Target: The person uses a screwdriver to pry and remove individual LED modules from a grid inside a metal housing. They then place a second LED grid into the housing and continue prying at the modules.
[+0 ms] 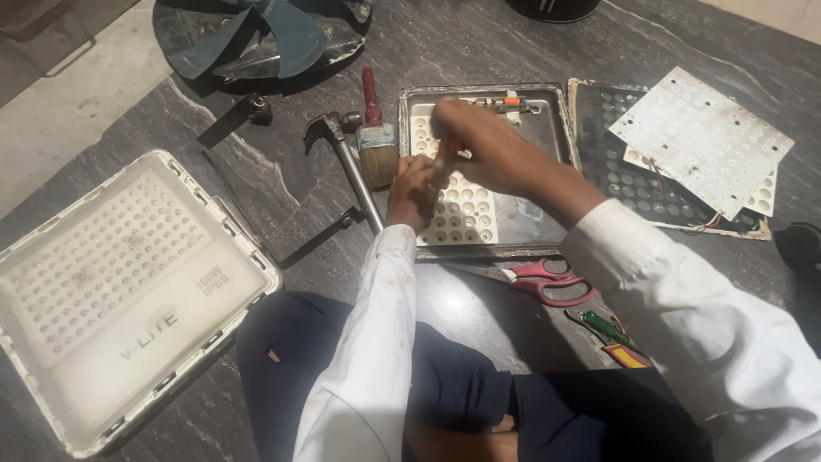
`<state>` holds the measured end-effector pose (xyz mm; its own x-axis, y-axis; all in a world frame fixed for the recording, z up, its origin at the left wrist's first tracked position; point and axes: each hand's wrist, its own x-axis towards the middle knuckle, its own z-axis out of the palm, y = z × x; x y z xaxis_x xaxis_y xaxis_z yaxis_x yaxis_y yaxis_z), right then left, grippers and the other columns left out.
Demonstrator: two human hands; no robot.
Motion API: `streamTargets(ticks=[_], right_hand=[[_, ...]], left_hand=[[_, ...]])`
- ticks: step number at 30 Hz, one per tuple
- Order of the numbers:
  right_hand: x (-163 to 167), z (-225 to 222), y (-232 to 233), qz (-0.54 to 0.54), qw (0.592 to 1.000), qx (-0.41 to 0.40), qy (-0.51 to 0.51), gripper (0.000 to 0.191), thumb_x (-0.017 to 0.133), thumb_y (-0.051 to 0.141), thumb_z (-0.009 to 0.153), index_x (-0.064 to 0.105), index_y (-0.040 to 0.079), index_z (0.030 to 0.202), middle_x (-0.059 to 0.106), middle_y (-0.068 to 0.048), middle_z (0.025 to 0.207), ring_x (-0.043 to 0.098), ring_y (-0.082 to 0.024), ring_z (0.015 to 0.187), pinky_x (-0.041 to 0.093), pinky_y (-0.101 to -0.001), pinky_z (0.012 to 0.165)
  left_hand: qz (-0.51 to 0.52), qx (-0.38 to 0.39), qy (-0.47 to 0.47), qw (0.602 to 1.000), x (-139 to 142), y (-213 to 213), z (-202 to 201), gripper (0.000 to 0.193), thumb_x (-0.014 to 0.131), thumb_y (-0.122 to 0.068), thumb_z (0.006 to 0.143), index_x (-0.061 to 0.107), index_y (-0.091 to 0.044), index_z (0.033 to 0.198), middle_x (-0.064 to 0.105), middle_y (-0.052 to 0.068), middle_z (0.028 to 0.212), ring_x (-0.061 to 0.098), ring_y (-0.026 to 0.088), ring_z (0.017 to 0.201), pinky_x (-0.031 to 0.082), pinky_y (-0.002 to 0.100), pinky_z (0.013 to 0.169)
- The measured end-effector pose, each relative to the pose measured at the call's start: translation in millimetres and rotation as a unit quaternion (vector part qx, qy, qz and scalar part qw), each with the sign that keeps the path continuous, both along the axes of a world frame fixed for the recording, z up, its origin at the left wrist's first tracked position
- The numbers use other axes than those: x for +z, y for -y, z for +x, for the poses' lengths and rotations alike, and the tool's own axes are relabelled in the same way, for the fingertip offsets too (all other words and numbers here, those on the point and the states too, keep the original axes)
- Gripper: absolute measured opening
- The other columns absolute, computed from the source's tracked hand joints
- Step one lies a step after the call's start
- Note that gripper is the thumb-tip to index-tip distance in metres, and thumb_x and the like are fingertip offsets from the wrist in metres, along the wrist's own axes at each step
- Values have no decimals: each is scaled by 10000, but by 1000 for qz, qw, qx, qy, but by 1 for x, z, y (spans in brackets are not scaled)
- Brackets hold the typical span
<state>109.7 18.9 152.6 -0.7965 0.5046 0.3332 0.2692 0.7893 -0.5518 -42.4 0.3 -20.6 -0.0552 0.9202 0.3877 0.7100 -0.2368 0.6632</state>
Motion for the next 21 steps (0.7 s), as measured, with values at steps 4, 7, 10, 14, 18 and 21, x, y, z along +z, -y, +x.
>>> streamTargets(ticks=[4,7,10,14,18,21], right_hand=[[13,-10,-4,18,995,61,75,263,626,-123,745,516,0,949,538,-145,986,636,-326,903,538,-410,745],[21,-19,-3,74,986,50,142,146,655,-94,803,553,5,835,580,-126,882,643,-325,861,504,-443,746],[28,-19,-1,85,983,45,159,114,665,-41,843,565,0,806,608,-136,816,659,-322,826,515,-454,743],[35,-12,4,58,983,-39,167,139,667,43,891,565,1,975,684,-192,831,672,-347,798,531,-472,708],[37,-9,4,22,970,-99,221,221,722,147,912,584,25,1034,736,-199,874,690,-319,821,546,-448,723],[37,-13,1,65,985,82,139,158,712,40,871,621,20,998,789,-97,842,660,-320,971,521,-440,741]], left_hand=[[36,-12,-37,999,-1,0,-3,127,630,-134,938,737,-67,923,686,102,1092,571,352,1147,499,447,974],[49,-12,-26,998,-1,0,-5,173,625,-149,997,738,-57,903,687,117,1095,572,364,1134,497,463,978],[64,-15,-32,997,-1,-1,-4,137,634,-114,942,758,-58,928,697,107,1107,577,354,1131,512,445,961],[17,-5,-6,1000,0,0,-2,181,611,-100,955,784,-91,906,713,72,1092,591,302,1148,523,424,986],[49,-13,-1,999,4,5,-4,261,521,-36,825,764,-62,917,706,77,1132,589,283,1184,540,386,999],[-148,46,138,978,8,0,-3,256,591,-296,968,718,-74,981,592,139,1183,595,322,1057,475,442,944]])
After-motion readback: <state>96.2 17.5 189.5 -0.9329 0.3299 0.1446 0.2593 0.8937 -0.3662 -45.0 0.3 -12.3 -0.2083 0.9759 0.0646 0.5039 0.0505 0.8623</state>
